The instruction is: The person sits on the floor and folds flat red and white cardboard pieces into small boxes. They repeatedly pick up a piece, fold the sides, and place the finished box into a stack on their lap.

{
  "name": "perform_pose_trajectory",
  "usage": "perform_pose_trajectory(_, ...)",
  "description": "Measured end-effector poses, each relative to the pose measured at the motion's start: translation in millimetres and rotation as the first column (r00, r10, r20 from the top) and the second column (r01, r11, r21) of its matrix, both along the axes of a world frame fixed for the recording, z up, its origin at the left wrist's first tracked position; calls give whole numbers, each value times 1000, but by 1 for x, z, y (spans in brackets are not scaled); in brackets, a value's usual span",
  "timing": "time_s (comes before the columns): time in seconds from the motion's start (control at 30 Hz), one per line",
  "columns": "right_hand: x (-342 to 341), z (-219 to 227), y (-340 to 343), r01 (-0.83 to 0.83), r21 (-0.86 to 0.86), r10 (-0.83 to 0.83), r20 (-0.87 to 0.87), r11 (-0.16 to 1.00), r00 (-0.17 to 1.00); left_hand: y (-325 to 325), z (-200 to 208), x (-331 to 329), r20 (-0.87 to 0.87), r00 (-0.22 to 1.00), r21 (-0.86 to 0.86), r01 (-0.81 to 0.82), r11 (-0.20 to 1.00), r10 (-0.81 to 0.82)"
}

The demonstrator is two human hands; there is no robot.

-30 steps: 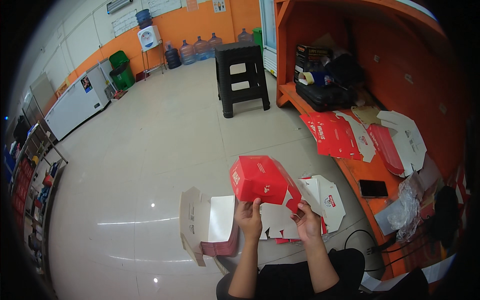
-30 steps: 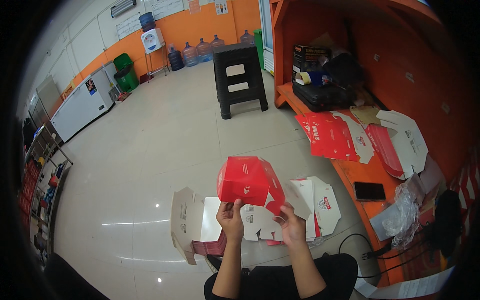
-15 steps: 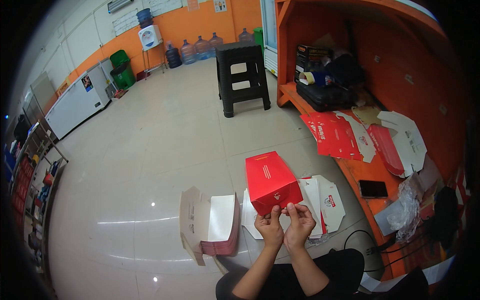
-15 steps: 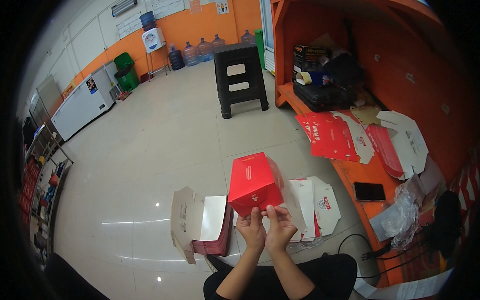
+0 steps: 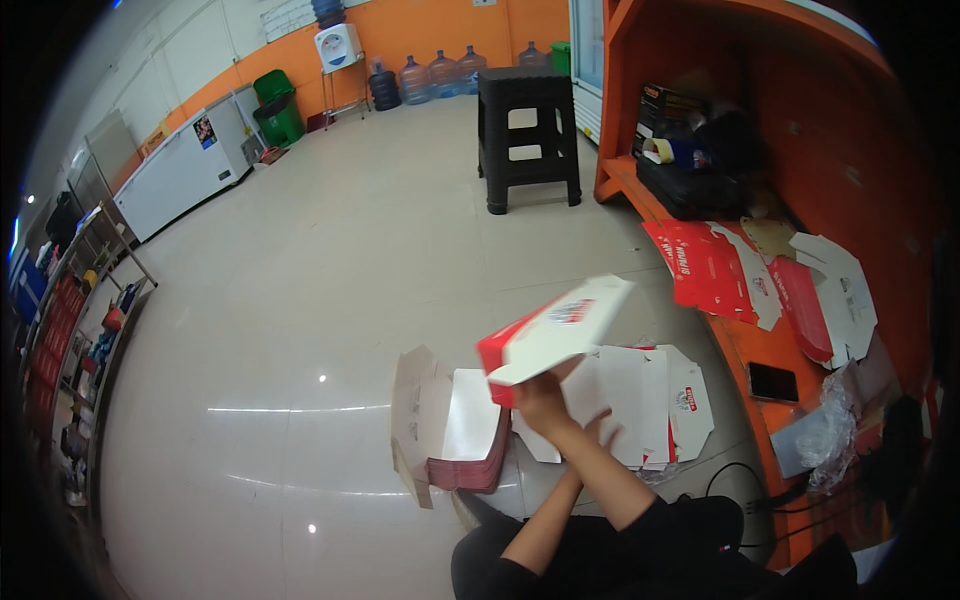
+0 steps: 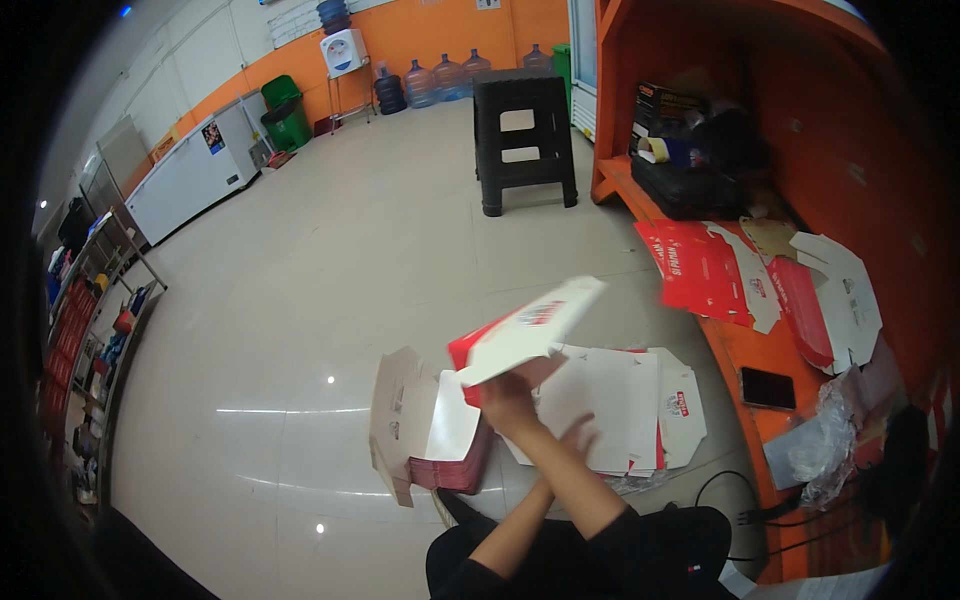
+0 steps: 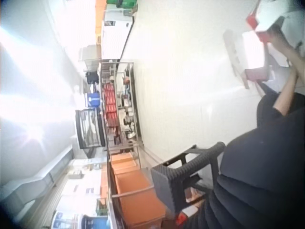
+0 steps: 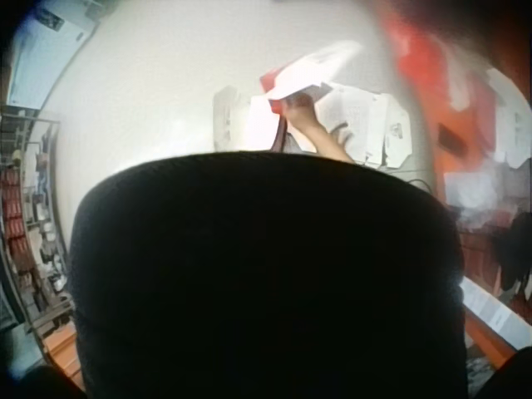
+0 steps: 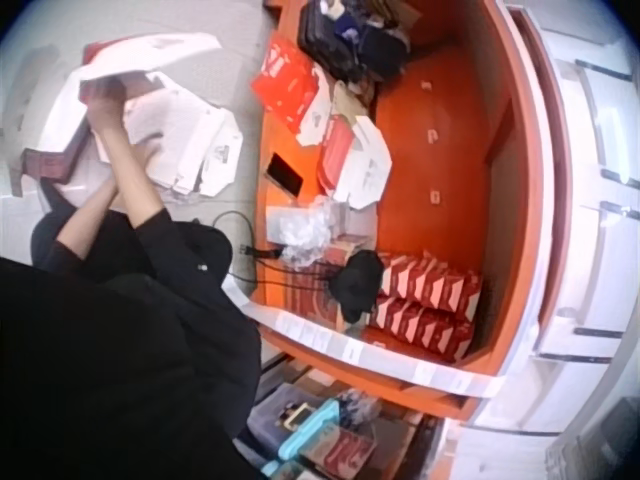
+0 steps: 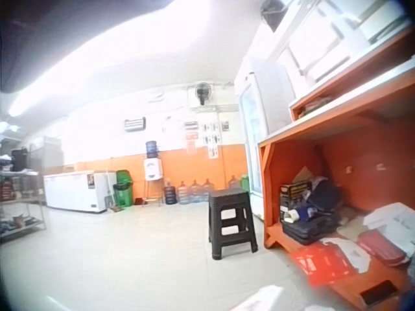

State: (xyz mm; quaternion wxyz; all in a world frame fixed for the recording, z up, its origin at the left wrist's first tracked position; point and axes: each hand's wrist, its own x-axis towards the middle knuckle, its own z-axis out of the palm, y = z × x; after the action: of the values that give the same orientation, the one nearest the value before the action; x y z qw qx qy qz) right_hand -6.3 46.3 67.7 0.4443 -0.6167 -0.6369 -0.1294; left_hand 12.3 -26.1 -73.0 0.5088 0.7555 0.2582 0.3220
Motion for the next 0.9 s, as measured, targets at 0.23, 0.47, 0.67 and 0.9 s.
perform_pose_trajectory(0.23, -90, -74, 18, -210, -693, 366, 84, 689, 927, -14, 9, -13, -721, 650, 268, 581, 769, -240)
perform_pose_trajectory(0.47, -91, -56, -7, -263, -864, 409, -73, 430, 910, -14, 7, 3, -751, 627, 220, 534, 816, -208)
perform_pose_trajectory(0.67, 28, 3, -90, -438, -515, 336, -285, 737, 898, -16, -4, -11, -420, 905, 555, 196, 809, 69)
perform_pose_trajectory(0.9, 201, -27, -217, -83, -979, -224, -125, 187, 967, -2, 24, 0, -591, 770, 120, 380, 917, -242)
